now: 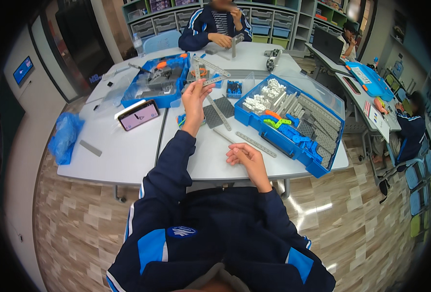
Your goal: The person assembles gray plastic beam components on a white table, connecting them into a rectangular frame and then a cross shape. They handle small connectors and beams, occasionally referencing a tablet displaying instructions. The person places assembled pieces on the table and continues building.
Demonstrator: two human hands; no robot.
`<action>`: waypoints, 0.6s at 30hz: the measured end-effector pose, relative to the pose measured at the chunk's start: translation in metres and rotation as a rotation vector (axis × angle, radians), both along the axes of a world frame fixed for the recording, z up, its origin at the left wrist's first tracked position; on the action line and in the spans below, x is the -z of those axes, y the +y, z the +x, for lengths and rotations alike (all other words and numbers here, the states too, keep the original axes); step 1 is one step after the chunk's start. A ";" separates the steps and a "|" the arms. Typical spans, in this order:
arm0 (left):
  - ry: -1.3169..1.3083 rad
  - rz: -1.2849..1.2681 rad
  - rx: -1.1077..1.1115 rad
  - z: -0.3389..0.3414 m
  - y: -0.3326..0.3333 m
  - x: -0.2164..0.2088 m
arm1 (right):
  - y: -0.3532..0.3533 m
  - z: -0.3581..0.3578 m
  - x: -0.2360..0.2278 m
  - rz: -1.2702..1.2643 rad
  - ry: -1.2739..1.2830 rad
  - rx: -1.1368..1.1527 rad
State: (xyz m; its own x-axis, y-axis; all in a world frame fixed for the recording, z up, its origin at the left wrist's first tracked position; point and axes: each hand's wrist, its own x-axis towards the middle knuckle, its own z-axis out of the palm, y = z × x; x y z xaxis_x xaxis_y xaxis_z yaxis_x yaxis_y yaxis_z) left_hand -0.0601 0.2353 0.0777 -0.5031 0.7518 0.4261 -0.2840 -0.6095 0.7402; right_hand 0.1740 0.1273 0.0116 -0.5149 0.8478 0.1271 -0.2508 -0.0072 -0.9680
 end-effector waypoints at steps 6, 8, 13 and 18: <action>0.110 0.013 -0.083 -0.004 0.007 0.023 | 0.000 0.001 0.001 0.032 -0.011 0.000; 0.103 0.034 -0.085 -0.004 0.004 0.020 | 0.000 0.000 -0.001 0.027 -0.017 -0.008; 0.154 0.043 -0.136 -0.005 0.002 0.016 | 0.000 -0.009 -0.020 0.070 -0.167 -0.086; 0.278 0.030 -0.214 -0.003 0.005 0.021 | 0.019 -0.027 -0.068 0.449 -0.269 -0.111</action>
